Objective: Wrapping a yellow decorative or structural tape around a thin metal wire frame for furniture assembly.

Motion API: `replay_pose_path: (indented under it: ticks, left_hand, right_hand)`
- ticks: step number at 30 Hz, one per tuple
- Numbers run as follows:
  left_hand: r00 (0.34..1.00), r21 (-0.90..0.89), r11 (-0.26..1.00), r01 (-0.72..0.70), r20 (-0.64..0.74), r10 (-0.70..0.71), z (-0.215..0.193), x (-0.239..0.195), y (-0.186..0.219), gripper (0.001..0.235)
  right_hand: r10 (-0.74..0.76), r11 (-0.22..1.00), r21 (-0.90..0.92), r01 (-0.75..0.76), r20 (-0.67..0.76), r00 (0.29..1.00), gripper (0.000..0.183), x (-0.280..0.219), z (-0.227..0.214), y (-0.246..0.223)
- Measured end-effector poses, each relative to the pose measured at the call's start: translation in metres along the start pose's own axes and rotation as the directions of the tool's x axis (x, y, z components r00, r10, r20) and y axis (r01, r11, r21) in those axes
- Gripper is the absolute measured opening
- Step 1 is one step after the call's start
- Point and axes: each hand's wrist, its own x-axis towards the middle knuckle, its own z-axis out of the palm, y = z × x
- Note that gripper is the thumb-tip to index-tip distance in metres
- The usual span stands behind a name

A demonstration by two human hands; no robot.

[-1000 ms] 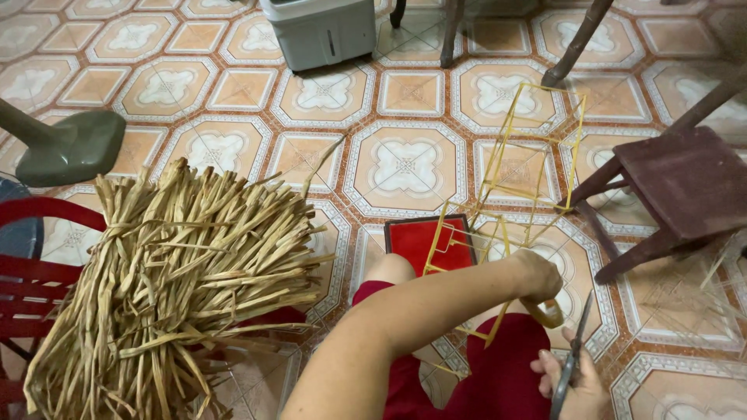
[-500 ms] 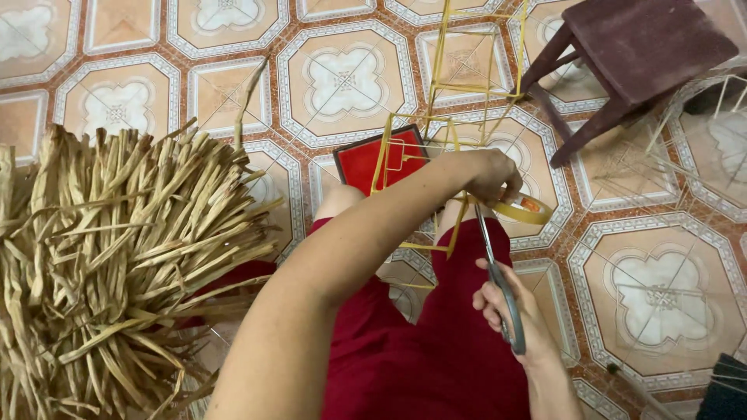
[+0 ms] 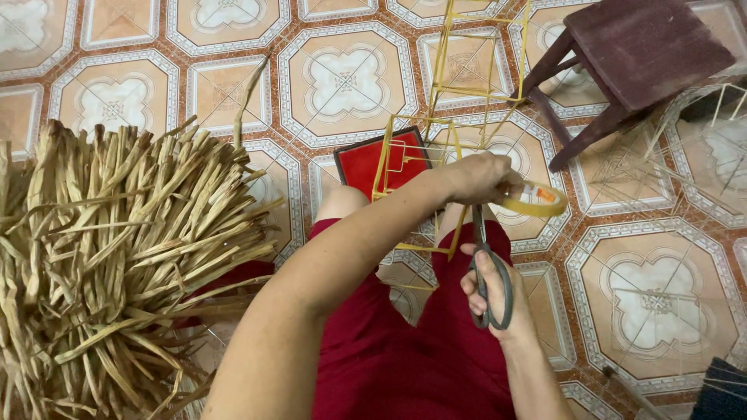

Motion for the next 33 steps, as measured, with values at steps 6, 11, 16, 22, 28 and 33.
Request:
replay_pose_path:
  ticks: [6, 11, 16, 22, 28, 33]
  left_hand:
    - [0.883, -0.672, 0.735, -0.093, -0.397, -0.251, -0.016, -0.024, 0.011, 0.019]
    - [0.611, -0.731, 0.598, -0.329, -0.647, -0.456, -0.019, -0.075, -0.007, 0.027]
    - [0.461, -0.798, 0.58, -0.163, -0.581, -0.671, -0.018, -0.151, 0.003, 0.027]
    - [0.199, -0.842, 0.523, -0.132, -0.54, -0.818, 0.006, -0.225, -0.019, 0.023]
    - [0.081, -0.876, 0.471, -0.105, -0.48, -0.874, 0.037, -0.255, -0.026, 0.019]
    - [0.052, -0.833, 0.455, -0.316, -0.494, -0.868, 0.054, -0.261, -0.035, 0.023]
  right_hand:
    - [0.011, 0.991, -0.128, -0.032, -0.162, 0.987, 0.047, 0.021, -0.008, -0.001]
    - [-0.462, 0.821, -0.493, 0.289, -0.274, 0.844, 0.036, 0.049, -0.001, -0.035]
    - [-0.577, 0.653, -0.689, 0.313, -0.186, 0.795, 0.037, 0.071, 0.036, -0.055]
    - [-0.615, 0.512, -0.819, 0.261, -0.137, 0.777, 0.035, 0.099, 0.064, -0.051]
    - [-0.382, 0.868, -0.395, 0.301, -0.142, 0.913, 0.025, 0.097, 0.07, -0.031]
    - [-0.319, 0.942, -0.153, 0.297, -0.151, 0.936, 0.032, 0.083, 0.068, -0.032]
